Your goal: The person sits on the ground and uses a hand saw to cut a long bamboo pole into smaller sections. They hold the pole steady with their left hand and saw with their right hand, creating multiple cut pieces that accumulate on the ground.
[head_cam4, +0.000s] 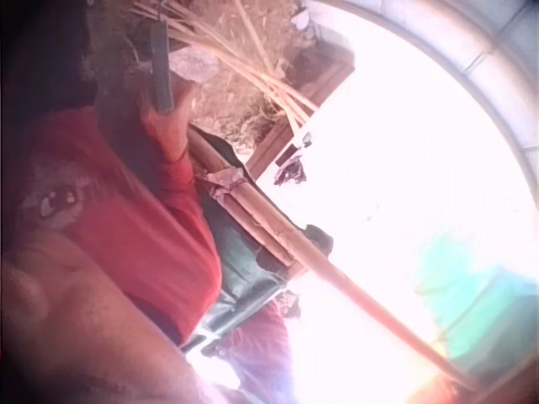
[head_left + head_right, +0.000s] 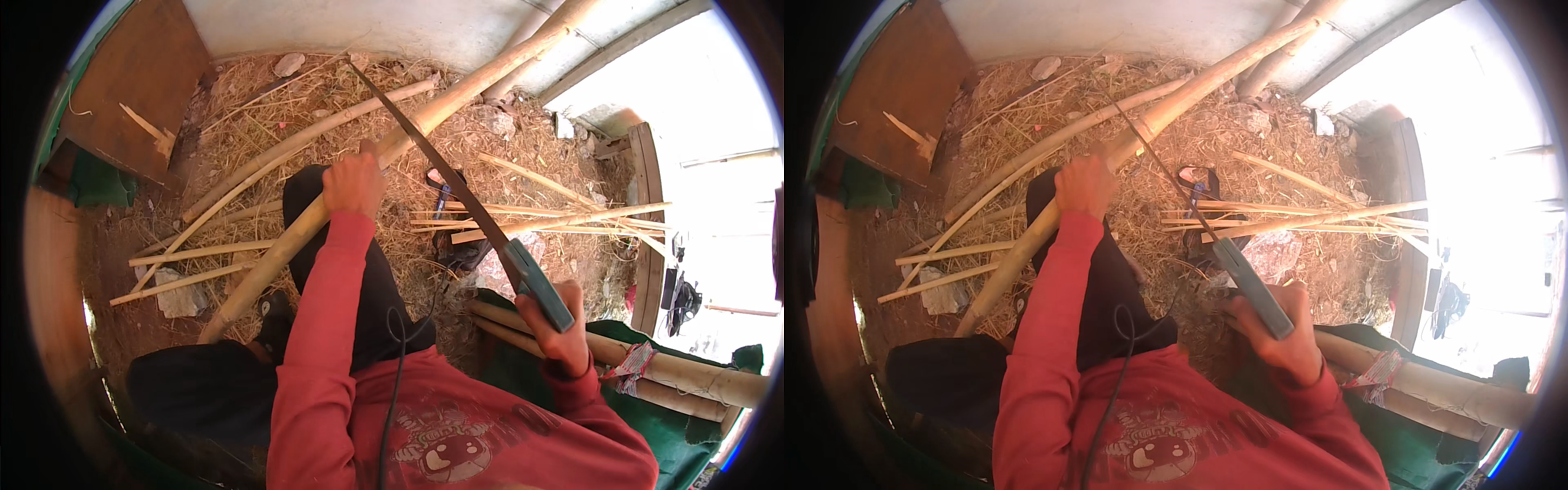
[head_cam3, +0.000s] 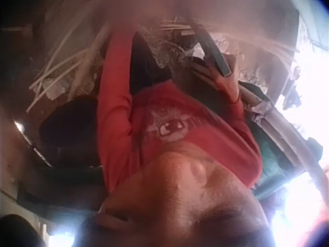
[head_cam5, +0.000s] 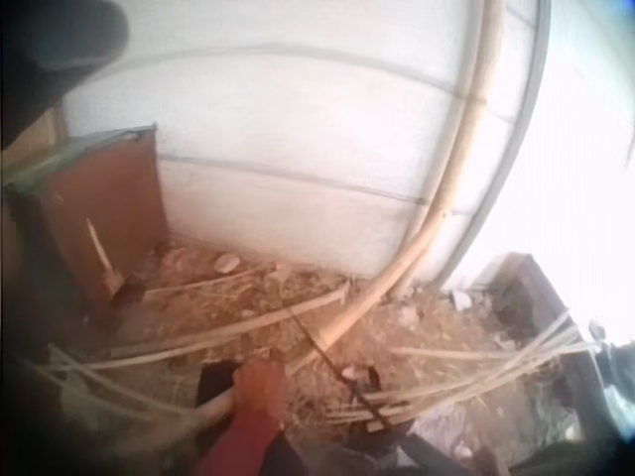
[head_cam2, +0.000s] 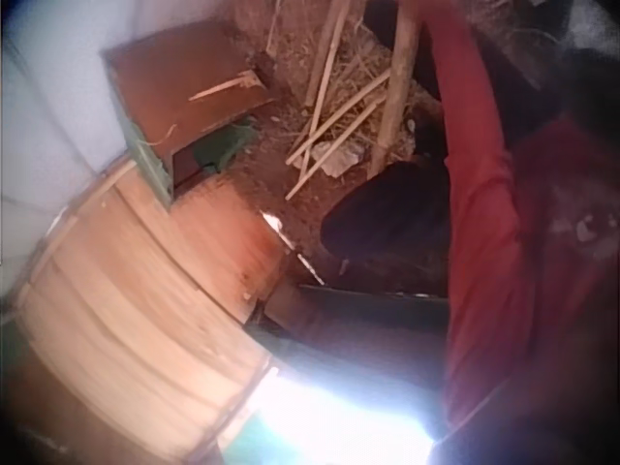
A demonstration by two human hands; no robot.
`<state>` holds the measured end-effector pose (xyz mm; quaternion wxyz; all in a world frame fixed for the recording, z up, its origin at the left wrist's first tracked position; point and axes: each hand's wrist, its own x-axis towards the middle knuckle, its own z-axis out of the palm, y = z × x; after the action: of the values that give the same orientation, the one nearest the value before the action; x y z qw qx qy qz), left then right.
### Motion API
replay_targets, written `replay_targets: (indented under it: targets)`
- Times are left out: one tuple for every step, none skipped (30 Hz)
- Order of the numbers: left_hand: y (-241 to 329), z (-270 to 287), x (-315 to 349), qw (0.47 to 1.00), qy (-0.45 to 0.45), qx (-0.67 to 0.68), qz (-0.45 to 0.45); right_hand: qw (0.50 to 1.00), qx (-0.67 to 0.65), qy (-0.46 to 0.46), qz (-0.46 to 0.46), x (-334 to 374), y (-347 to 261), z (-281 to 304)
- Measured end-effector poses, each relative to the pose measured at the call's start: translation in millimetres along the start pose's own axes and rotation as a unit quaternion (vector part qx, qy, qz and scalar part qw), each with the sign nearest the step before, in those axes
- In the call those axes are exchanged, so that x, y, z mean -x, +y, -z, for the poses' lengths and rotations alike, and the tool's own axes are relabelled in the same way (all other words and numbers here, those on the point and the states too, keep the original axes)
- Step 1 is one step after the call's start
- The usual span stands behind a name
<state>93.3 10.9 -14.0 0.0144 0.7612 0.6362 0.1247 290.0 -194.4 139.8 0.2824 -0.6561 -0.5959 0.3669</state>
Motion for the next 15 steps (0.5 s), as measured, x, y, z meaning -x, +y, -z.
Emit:
replay_targets:
  targets:
    - [1,-1,-1,1.000,0.001,0.001,-0.004,1.000,-0.003,-0.009,-0.002,-7,5,0]
    - [7,0,-2,1.000,-0.007,0.017,-0.009,0.999,0.021,0.031,-0.017,-16,11,-17]
    - [3,4,-2,0.999,-0.014,0.027,-0.009,0.999,0.025,0.033,-0.019,-22,9,-20]
    - [4,6,-2,0.999,-0.021,0.039,-0.010,0.999,0.029,0.036,-0.022,-26,6,-21]
    - [3,7,3,0.999,-0.017,0.030,-0.004,0.999,0.030,0.021,-0.011,-33,5,-22]
    - [-1,6,7,1.000,-0.014,0.014,0.007,0.999,-0.013,0.035,0.004,-23,4,-24]
    - [-2,7,4,1.000,-0.002,0.004,0.017,0.997,-0.049,0.053,0.024,4,-3,-19]
    - [-1,4,3,1.000,-0.010,0.018,0.017,0.998,-0.026,0.051,-0.005,9,-7,-17]
    - [1,1,0,0.999,-0.018,0.032,0.017,0.999,0.001,0.040,-0.029,10,-14,-14]
    - [0,-2,-4,0.998,-0.026,0.046,0.017,0.999,0.033,0.013,-0.036,-1,-20,-5]
    - [5,-3,1,0.998,-0.036,0.046,0.008,0.991,0.127,0.004,-0.045,-22,-5,-14]
    - [1,2,0,0.998,-0.040,0.044,0.008,0.978,0.208,-0.017,-0.014,-24,-1,-15]
    - [4,6,0,0.998,-0.042,0.048,0.004,0.956,0.293,-0.028,0.015,-22,0,-13]
    - [-1,7,4,0.998,-0.043,0.045,0.006,0.929,0.353,-0.056,0.097,-16,-2,-8]
    - [-4,7,4,0.998,-0.034,0.042,0.012,0.944,0.307,-0.050,0.106,-14,-8,-4]
